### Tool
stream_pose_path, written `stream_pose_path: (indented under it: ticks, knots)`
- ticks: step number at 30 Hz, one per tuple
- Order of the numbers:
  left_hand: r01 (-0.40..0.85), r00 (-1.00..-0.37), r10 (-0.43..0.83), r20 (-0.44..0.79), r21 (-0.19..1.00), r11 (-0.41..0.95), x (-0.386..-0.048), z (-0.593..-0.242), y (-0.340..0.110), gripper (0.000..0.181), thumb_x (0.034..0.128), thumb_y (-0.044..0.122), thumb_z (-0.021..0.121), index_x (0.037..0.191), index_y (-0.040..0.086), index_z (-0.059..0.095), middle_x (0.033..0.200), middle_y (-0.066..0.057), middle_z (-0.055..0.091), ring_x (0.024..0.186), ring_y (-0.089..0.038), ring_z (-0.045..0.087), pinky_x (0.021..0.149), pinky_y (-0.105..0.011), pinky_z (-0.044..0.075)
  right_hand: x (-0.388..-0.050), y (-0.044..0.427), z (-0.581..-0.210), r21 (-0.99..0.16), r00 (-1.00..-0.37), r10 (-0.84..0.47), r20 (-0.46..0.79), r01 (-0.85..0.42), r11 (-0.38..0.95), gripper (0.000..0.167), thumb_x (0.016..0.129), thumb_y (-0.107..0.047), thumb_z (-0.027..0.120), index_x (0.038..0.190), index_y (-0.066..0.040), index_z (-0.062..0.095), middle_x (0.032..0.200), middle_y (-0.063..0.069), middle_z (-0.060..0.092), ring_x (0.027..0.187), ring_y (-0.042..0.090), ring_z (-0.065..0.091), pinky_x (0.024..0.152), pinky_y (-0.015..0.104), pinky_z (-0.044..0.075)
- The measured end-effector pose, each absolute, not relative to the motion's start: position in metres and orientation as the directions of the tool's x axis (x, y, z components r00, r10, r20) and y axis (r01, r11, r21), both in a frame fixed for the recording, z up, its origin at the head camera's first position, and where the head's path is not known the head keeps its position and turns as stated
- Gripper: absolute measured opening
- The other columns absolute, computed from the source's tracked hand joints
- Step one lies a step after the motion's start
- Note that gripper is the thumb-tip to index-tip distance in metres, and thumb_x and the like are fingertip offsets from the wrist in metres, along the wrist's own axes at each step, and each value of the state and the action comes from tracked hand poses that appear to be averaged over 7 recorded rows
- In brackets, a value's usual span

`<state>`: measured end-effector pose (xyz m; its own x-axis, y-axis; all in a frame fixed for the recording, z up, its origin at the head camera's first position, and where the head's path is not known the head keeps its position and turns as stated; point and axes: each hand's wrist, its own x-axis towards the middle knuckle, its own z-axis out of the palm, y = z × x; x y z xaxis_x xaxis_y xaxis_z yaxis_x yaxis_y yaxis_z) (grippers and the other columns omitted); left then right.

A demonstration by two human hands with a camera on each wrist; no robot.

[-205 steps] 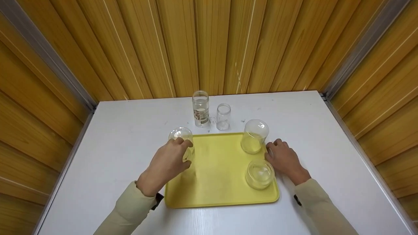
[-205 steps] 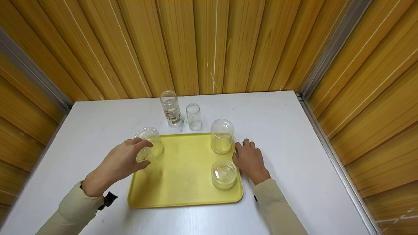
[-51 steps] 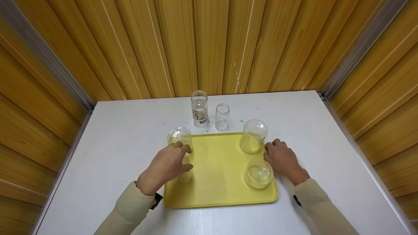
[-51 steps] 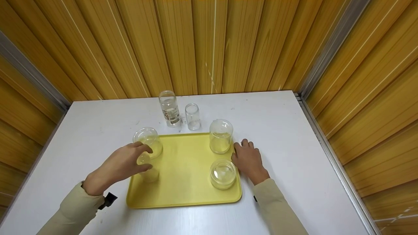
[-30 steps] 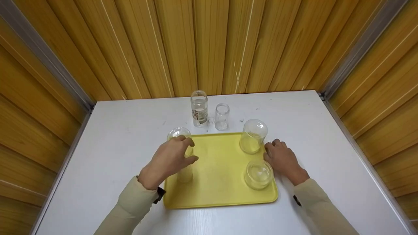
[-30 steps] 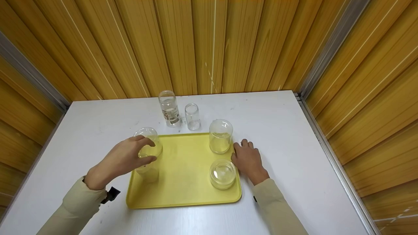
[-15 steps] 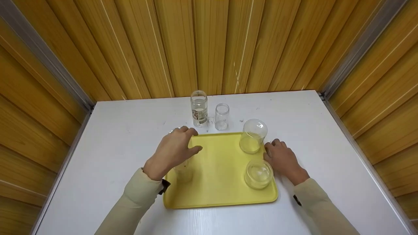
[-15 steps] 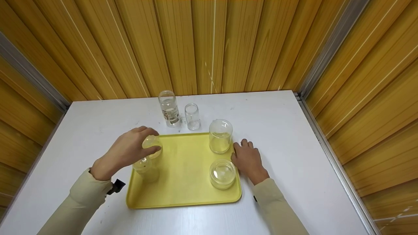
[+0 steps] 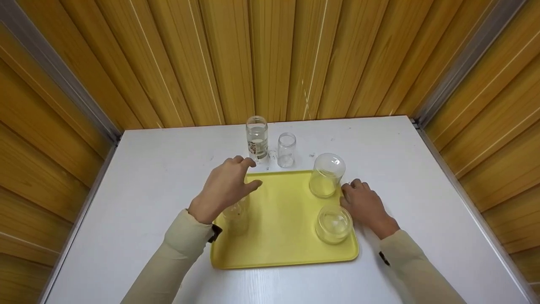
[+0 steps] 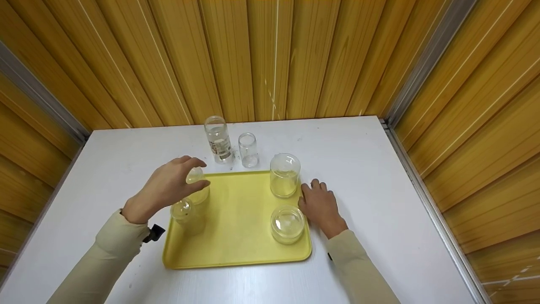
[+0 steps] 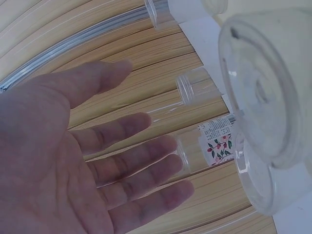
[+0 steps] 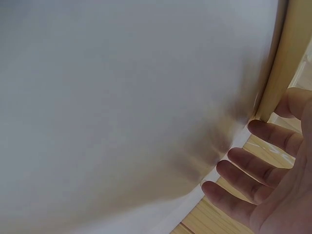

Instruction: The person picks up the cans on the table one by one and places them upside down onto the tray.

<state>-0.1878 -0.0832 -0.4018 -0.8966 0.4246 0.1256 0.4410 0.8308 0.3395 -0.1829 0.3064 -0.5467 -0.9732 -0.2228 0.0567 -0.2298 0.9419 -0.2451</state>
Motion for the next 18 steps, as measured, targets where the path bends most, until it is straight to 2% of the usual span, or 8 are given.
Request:
stream_pose_path:
  ticks: [18]
  knots:
    - [0.418, -0.908, 0.397, 0.134, 0.341, 0.842, -0.209, -0.399, -0.081, 0.047, 0.0953, 0.032, 0.081, 0.129, 0.002, 0.07, 0.111, -0.017, 0.071, 0.095, -0.034, 0.069, 0.075, -0.049, 0.059, -0.182, 0.306, -0.548, -0.23, -0.973, -0.222, 0.061, -0.23, 0.946, 0.029, 0.106, -0.022, 0.059, 0.124, 0.0, 0.066, 0.12, 0.024, 0.059, 0.106, 0.044, 0.058, 0.08, 0.062, 0.053]
